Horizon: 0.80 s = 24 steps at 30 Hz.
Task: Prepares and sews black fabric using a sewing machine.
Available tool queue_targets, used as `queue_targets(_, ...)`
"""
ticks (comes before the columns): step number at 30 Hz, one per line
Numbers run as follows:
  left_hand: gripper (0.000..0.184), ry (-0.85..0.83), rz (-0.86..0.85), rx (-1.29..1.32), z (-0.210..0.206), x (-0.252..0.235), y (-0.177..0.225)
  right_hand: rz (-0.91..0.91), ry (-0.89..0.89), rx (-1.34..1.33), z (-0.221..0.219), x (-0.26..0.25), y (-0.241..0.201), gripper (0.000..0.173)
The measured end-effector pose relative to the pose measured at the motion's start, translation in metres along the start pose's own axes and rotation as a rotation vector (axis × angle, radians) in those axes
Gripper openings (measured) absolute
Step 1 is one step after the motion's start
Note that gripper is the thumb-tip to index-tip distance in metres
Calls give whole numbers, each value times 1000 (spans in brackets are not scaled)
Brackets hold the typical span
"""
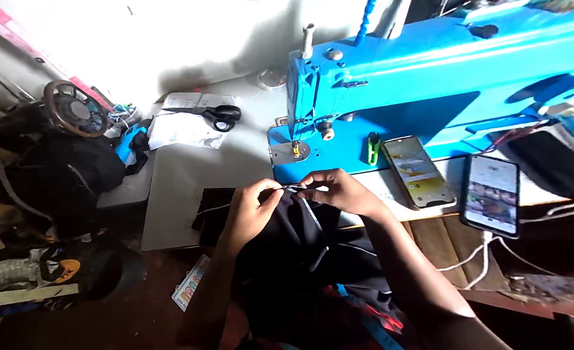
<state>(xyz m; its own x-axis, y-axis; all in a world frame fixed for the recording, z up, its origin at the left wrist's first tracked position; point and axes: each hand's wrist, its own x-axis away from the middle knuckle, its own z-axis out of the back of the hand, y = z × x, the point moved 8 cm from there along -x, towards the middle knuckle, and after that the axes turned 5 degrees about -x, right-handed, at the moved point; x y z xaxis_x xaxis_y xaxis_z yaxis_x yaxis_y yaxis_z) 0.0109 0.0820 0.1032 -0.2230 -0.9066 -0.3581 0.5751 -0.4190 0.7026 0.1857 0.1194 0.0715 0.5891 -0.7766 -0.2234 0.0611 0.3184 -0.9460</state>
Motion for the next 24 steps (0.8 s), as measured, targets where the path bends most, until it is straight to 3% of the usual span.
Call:
queue_targets(11, 11, -26, -3, 29, -5, 1, 0, 28, -6, 26, -5, -7, -6, 13)
queue_targets(20, 18, 43, -3, 38, -8, 4, -1, 23, 64, 18, -7, -11, -3, 7)
queue_targets(24, 12, 106, -48, -21, -8, 3, 0, 1, 62, -3, -7, -12, -2, 9)
